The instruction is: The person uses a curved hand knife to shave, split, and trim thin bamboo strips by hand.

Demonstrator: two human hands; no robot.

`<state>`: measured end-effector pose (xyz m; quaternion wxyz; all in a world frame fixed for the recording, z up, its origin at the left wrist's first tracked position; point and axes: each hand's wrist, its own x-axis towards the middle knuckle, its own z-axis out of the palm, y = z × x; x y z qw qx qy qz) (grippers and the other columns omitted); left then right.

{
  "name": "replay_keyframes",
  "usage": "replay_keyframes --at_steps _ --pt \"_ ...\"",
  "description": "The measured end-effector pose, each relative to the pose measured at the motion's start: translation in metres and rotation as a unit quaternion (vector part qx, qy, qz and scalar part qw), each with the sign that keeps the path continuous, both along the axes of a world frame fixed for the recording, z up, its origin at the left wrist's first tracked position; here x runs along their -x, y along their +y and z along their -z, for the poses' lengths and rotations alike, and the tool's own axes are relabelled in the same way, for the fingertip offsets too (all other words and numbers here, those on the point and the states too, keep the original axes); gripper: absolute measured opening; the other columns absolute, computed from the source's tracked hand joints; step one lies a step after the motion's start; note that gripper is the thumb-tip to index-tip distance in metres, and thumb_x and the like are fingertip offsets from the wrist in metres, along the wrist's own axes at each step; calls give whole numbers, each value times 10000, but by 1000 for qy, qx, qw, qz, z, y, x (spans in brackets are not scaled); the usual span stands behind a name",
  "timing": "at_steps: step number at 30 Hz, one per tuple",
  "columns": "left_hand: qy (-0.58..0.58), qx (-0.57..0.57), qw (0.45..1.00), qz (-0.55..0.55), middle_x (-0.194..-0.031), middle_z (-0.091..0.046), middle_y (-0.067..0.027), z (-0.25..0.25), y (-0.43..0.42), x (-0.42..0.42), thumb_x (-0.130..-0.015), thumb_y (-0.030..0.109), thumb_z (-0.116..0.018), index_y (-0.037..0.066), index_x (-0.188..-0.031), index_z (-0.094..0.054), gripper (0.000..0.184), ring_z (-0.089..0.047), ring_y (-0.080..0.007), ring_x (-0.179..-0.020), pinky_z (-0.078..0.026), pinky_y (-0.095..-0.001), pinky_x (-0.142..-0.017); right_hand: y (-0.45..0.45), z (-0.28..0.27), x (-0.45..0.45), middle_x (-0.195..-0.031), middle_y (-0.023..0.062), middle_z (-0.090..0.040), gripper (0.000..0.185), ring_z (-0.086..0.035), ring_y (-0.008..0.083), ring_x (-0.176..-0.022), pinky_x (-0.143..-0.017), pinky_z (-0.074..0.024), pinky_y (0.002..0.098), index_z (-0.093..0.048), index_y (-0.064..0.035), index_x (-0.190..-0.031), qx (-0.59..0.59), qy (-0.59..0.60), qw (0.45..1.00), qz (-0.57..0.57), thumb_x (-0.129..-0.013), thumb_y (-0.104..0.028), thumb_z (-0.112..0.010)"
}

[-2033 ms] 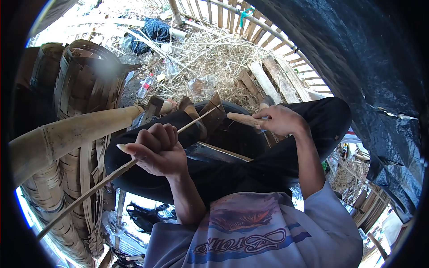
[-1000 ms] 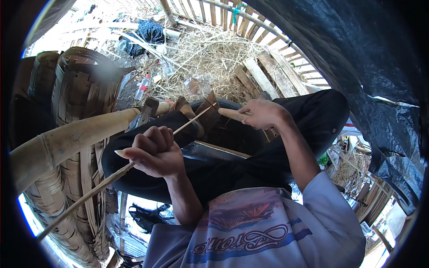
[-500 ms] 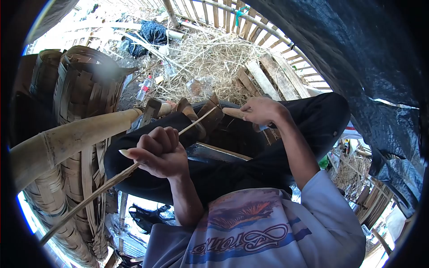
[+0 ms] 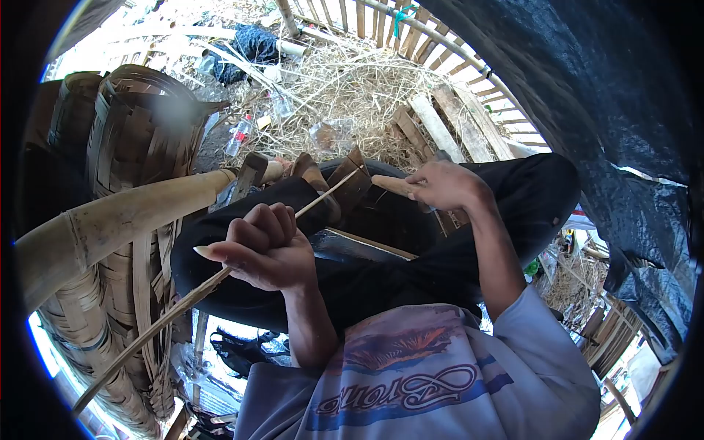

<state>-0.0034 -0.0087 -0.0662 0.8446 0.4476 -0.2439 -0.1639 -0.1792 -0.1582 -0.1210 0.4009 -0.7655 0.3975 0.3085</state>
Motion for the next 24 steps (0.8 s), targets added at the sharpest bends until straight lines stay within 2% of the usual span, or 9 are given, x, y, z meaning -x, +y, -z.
replay_keyframes --at_steps 2,6,8,9,12,14,18,21,24 --pt "-3 0 1000 -12 -483 -135 47 1 -2 -1 -963 517 -243 163 -584 -191 522 -58 -59 -439 -56 -250 -393 2 -13 13 -1081 155 -626 378 -585 300 -1027 -927 -426 358 -627 -151 -1145 8 -39 999 3 -797 -296 -611" --pt "-15 -12 999 -33 -483 -133 49 0 -3 2 -967 510 -248 168 -581 -187 519 -58 -57 -436 -57 -247 -390 14 -8 13 -1086 166 -620 374 -589 303 -1019 -911 -438 362 -627 -147 -1145 22 -26 999 10 -797 -283 -616" --pt "-22 -19 999 -43 -484 -134 49 -1 -5 2 -967 509 -250 169 -580 -185 519 -58 -56 -436 -57 -247 -390 16 2 1 -1060 179 -625 380 -594 309 -1006 -895 -447 366 -624 -145 -1148 -27 -21 996 83 -795 -287 -621" --pt "-9 -14 999 -46 -483 -133 50 0 -5 1 -966 511 -253 169 -579 -185 520 -60 -56 -436 -57 -246 -390 14 -2 2 -1060 179 -625 380 -594 309 -1006 -895 -447 366 -624 -145 -1148 -24 -22 996 84 -795 -287 -621" --pt "5 -10 999 -48 -483 -131 50 0 -3 0 -964 515 -260 170 -579 -184 522 -60 -55 -437 -58 -246 -390 13 -15 11 -1049 194 -625 385 -599 313 -995 -895 -448 363 -616 -148 -1159 6 -13 999 50 -797 -280 -615" --pt "7 -10 998 -55 -483 -129 50 2 -1 0 -962 518 -263 171 -580 -184 523 -59 -55 -437 -59 -245 -390 18 -18 22 -1081 163 -623 393 -586 295 -1033 -930 -443 374 -589 -157 -1195 27 -9 1000 -8 -818 -268 -574" --pt "17 13 999 -32 -464 -170 38 4 3 1 -965 504 -269 141 -577 -218 534 -68 -55 -427 -80 -238 -392 27 -7 9 -1065 153 -630 365 -584 310 -1028 -925 -447 380 -614 -164 -1160 43 -20 999 7 -817 -281 -574" --pt "15 14 999 -27 -464 -171 37 2 0 2 -964 505 -272 142 -577 -215 534 -68 -55 -428 -81 -239 -392 21 4 2 -1051 188 -621 383 -602 309 -984 -887 -453 385 -613 -162 -1163 16 14 1000 -17 -807 -301 -593" --pt "15 3 999 -37 -463 -174 38 2 4 2 -963 507 -276 142 -576 -213 536 -70 -55 -429 -84 -239 -394 20 -25 6 -1051 190 -621 376 -608 309 -969 -881 -458 382 -615 -161 -1161 37 -2 999 -14 -810 -295 -587"
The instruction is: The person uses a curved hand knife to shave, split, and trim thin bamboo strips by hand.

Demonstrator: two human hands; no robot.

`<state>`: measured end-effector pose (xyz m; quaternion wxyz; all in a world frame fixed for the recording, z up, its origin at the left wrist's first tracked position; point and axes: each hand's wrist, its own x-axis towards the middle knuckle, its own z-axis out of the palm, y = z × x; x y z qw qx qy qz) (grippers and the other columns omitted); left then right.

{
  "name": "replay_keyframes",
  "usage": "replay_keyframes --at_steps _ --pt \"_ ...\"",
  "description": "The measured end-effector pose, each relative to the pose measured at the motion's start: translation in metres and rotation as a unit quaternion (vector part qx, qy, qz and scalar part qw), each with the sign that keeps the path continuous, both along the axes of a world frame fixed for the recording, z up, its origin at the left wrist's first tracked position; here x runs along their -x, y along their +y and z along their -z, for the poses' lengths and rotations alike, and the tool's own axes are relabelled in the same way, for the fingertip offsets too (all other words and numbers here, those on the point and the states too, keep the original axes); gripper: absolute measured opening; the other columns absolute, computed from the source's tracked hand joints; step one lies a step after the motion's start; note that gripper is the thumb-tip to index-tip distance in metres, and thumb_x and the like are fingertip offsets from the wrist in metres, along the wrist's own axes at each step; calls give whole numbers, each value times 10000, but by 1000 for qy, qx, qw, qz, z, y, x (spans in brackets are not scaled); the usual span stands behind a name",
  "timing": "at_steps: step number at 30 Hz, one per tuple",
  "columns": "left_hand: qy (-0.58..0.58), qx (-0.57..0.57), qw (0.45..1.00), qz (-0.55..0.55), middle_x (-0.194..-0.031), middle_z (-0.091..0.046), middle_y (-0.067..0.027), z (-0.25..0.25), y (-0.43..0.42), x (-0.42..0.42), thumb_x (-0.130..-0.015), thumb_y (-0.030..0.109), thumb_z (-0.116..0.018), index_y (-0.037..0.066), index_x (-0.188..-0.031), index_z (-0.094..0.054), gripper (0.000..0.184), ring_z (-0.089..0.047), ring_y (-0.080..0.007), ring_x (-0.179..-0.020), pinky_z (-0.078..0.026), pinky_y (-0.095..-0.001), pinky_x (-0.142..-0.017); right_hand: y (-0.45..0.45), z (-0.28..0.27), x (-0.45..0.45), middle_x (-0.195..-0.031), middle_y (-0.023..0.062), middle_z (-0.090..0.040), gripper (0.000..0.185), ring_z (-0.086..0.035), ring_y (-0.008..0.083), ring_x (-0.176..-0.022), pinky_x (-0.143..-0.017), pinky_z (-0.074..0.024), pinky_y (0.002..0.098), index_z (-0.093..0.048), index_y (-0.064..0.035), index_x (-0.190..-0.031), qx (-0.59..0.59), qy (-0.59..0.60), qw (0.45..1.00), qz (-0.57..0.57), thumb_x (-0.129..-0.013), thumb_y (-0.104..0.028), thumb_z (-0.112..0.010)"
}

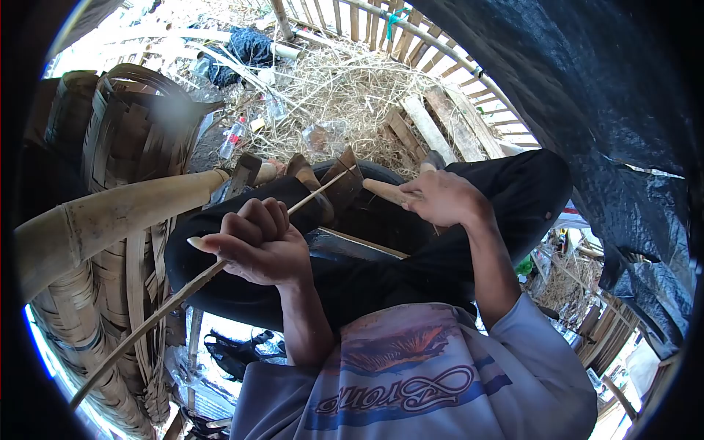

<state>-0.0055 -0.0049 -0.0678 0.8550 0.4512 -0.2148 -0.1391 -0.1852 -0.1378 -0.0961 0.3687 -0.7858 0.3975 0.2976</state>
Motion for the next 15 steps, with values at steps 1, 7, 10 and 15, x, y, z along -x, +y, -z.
replay_keyframes --at_steps 1,7,10,15 --pt "2 3 1000 -1 -463 -176 38 0 0 0 -962 508 -278 142 -575 -211 537 -71 -56 -429 -87 -238 -395 -1 -12 0 -1052 179 -624 372 -613 306 -959 -887 -455 380 -617 -160 -1157 -2 -17 1000 -1 -811 -294 -584" --pt "-7 -14 1000 6 -485 -133 51 -1 -4 3 -960 525 -261 163 -582 -187 528 -56 -60 -443 -55 -248 -391 -1 60 -23 -1074 153 -626 357 -599 299 -992 -928 -432 368 -623 -151 -1148 -30 55 998 0 -824 -291 -570" --pt "-15 -24 1000 4 -483 -138 48 -3 -6 5 -960 525 -255 164 -581 -191 528 -56 -62 -442 -54 -251 -390 -2 59 -21 -1098 158 -617 353 -583 299 -1027 -941 -424 363 -623 -144 -1146 -53 87 995 1 -831 -294 -564" --pt "-11 -22 1000 -1 -482 -137 48 0 -5 1 -955 535 -257 167 -579 -193 530 -58 -62 -439 -57 -253 -392 1 14 16 -1088 165 -621 362 -605 308 -987 -896 -440 366 -620 -131 -1152 -39 -23 997 59 -827 -290 -589"
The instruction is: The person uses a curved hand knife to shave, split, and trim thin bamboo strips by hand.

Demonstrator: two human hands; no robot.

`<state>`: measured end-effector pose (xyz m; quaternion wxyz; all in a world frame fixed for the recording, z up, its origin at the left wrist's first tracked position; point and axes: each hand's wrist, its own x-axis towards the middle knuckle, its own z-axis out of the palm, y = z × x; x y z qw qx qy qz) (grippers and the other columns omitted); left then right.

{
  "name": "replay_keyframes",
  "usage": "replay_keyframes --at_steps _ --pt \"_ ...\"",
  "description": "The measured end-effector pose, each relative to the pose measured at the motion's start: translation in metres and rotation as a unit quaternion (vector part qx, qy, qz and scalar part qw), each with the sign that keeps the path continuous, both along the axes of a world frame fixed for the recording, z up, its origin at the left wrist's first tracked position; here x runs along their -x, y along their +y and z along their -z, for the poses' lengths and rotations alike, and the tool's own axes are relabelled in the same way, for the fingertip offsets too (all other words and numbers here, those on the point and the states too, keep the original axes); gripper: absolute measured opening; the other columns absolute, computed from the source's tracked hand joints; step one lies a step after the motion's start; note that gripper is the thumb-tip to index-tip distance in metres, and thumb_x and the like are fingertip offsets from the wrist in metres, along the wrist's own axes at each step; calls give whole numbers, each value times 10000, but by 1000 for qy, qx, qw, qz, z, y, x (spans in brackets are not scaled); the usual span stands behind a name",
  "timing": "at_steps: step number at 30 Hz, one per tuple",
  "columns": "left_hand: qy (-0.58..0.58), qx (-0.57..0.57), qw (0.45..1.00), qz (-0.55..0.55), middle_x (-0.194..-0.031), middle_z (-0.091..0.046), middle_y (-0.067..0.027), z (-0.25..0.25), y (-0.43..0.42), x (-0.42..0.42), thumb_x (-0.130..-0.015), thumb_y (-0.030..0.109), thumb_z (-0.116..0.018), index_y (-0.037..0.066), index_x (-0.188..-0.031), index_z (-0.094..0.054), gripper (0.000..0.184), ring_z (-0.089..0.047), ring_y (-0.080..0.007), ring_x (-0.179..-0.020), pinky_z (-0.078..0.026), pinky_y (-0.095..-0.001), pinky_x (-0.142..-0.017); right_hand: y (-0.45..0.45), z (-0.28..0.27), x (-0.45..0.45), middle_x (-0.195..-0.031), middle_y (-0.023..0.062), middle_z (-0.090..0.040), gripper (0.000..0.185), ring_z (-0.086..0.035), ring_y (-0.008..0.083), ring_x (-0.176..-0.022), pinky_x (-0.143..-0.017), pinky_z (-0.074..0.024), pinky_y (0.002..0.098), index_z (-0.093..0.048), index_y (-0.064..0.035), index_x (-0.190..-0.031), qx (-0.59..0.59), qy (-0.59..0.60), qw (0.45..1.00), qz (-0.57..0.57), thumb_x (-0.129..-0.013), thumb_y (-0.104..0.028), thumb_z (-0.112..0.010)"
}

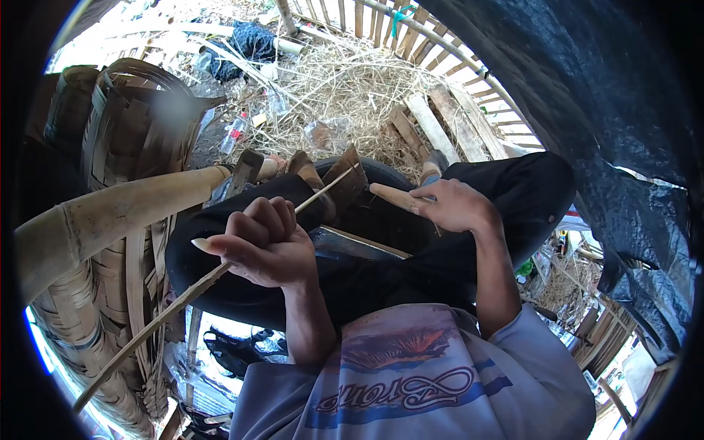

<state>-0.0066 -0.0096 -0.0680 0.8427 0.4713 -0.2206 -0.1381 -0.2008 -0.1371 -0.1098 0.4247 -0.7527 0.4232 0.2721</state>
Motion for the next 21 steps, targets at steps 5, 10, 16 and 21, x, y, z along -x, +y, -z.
replay_keyframes --at_steps 5,10,16,21 --pt "-15 -11 1000 -15 -485 -132 53 1 -1 -5 -957 529 -270 168 -575 -187 532 -61 -57 -438 -60 -248 -397 -19 15 -3 -972 188 -647 375 -628 313 -914 -839 -469 364 -623 -125 -1144 -112 33 989 85 -795 -260 -601" --pt "12 9 1000 -12 -487 -136 53 0 3 -2 -961 520 -273 170 -574 -178 531 -63 -55 -435 -61 -248 -398 -11 -20 -2 -965 190 -648 371 -632 296 -908 -834 -469 367 -634 -129 -1125 45 -2 999 -3 -789 -281 -598" --pt "10 16 1000 -8 -495 -163 45 -3 -1 3 -965 505 -266 154 -573 -210 530 -89 -55 -436 -86 -237 -404 1 38 0 -1055 173 -628 383 -601 306 -998 -889 -456 372 -624 -160 -1146 51 18 999 9 -804 -327 -586" --pt "7 -30 996 -87 -521 -162 42 -5 -5 2 -973 497 -248 160 -617 -211 492 -94 -65 -467 -107 -228 -429 17 42 1 -1094 127 -626 412 -591 300 -1025 -891 -463 389 -593 -200 -1180 13 73 997 33 -797 -350 -608"
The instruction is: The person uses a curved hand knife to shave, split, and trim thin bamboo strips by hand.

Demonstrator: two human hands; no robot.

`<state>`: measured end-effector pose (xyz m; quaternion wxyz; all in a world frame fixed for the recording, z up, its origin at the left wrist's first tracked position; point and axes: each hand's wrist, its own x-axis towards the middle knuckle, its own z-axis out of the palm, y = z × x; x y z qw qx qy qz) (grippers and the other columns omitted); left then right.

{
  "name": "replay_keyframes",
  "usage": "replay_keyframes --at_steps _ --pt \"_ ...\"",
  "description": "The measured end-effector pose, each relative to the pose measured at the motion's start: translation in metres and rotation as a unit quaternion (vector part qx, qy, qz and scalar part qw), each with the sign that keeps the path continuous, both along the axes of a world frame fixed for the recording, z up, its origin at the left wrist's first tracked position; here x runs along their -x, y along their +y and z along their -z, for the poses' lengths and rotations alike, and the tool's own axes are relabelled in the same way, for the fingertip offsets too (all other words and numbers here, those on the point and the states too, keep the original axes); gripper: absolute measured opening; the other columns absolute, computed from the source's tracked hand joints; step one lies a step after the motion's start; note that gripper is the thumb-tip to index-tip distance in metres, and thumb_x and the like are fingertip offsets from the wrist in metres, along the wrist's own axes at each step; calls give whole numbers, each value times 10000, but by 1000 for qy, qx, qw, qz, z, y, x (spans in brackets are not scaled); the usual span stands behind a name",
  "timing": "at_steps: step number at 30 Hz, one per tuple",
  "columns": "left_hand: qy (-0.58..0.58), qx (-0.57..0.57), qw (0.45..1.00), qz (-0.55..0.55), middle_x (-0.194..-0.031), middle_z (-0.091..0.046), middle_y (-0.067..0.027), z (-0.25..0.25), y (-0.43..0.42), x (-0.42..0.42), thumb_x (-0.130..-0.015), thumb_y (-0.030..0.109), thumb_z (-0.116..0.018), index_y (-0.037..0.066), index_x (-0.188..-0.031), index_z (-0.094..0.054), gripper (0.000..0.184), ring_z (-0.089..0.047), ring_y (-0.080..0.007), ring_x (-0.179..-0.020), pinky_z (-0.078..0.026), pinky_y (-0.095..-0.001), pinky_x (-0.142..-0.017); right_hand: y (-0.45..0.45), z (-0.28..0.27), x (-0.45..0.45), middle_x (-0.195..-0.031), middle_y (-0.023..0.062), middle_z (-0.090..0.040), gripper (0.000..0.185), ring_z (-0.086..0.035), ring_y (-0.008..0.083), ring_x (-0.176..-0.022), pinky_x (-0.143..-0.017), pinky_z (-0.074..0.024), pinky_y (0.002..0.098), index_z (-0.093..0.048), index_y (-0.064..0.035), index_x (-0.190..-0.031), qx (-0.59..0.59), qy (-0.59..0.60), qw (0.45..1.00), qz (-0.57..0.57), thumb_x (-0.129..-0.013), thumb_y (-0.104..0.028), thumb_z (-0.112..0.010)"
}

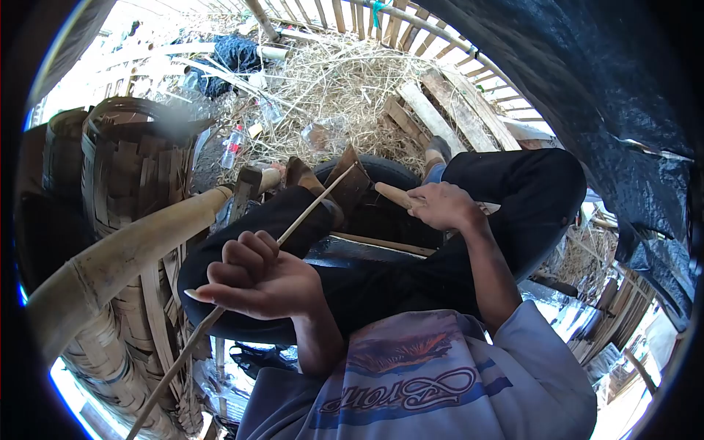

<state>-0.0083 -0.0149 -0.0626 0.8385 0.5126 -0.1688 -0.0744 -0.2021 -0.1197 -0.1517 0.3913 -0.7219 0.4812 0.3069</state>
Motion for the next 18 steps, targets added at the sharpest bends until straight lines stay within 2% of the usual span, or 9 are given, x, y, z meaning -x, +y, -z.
replay_keyframes --at_steps 1,5,8,10,17,18 --pt "-2 -15 1000 -27 -529 -164 41 -1 -1 1 -976 491 -249 157 -630 -215 482 -96 -67 -472 -111 -227 -434 1 0 5 -1089 123 -629 431 -591 303 -1023 -892 -461 390 -584 -192 -1188 -4 -6 1000 29 -791 -358 -614" --pt "-16 39 999 8 -569 -200 27 -1 -16 4 -961 521 -270 138 -665 -261 485 -151 -79 -507 -153 -237 -458 9 3 16 -1073 140 -631 469 -591 316 -1017 -885 -459 404 -550 -178 -1213 -26 -27 994 105 -781 -342 -630" --pt "-26 42 998 39 -590 -211 23 1 -22 -6 -955 539 -270 136 -675 -283 491 -163 -82 -519 -163 -236 -464 17 7 13 -1062 167 -626 523 -587 335 -1017 -883 -454 422 -491 -171 -1253 -2 -29 989 146 -775 -318 -642" --pt "-34 42 997 56 -600 -216 21 2 -24 -7 -952 547 -270 134 -681 -295 495 -170 -84 -524 -167 -236 -467 27 20 14 -1048 200 -620 539 -587 356 -1006 -875 -451 438 -458 -155 -1260 -15 -75 980 186 -774 -296 -645" --pt "-64 -3 998 -5 -612 -229 31 4 -22 5 -952 525 -232 138 -675 -257 477 -186 -64 -520 -188 -204 -441 71 36 53 -1056 243 -601 562 -607 392 -942 -832 -466 445 -404 -98 -1286 -6 -172 960 222 -801 -283 -618" --pt "-75 -17 997 -9 -613 -239 31 4 -22 6 -948 524 -242 138 -673 -247 474 -188 -60 -510 -190 -197 -429 78 33 54 -1073 249 -592 567 -605 394 -949 -836 -463 443 -389 -82 -1293 -69 -166 942 282 -807 -274 -610"
